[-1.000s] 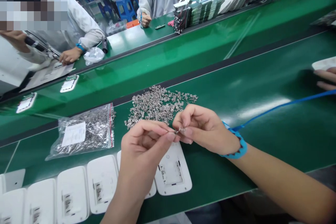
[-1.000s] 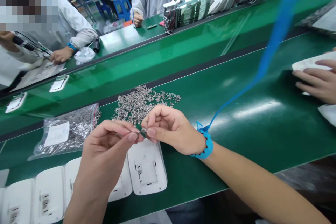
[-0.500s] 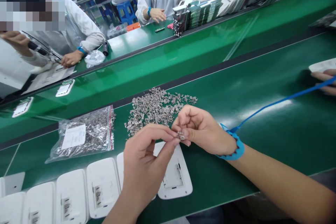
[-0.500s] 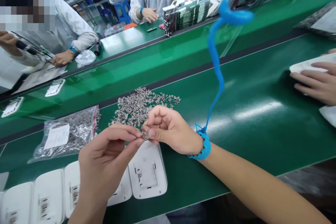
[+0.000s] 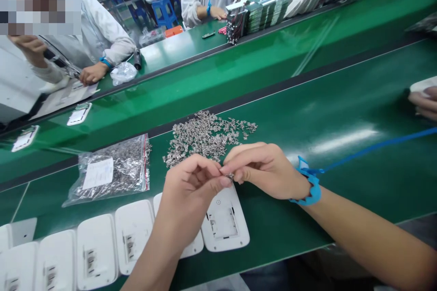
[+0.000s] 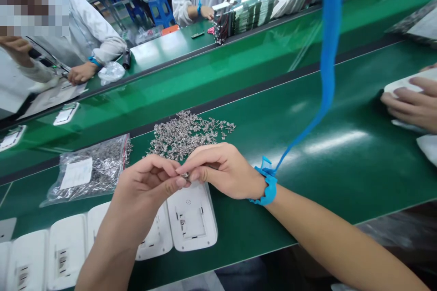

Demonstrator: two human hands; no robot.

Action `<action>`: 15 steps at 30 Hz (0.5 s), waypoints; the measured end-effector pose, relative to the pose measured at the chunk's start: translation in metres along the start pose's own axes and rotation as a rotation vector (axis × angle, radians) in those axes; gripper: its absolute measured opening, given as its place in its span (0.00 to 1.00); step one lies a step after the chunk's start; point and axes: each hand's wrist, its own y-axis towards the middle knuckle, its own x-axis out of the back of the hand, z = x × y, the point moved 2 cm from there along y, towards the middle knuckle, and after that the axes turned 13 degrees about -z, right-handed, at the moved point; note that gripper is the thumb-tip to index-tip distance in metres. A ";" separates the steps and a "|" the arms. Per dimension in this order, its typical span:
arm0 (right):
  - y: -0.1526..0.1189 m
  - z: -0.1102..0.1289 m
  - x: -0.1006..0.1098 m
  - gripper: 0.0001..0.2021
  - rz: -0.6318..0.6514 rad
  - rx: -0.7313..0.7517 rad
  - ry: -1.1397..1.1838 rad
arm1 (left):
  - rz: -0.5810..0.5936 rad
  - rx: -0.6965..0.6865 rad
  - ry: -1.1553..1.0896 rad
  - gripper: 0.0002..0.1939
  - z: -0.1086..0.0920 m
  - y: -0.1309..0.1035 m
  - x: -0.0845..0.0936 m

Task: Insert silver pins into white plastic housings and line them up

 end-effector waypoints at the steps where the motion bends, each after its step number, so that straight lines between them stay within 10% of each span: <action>1: 0.000 0.001 0.000 0.06 0.008 0.008 -0.015 | 0.002 0.011 -0.001 0.10 0.000 0.000 0.000; 9: 0.000 -0.001 0.001 0.07 -0.014 -0.026 -0.113 | -0.022 0.014 0.044 0.09 -0.001 -0.001 0.000; 15: -0.005 -0.008 -0.006 0.09 -0.060 -0.260 0.077 | -0.154 -0.242 0.183 0.09 0.000 -0.008 -0.007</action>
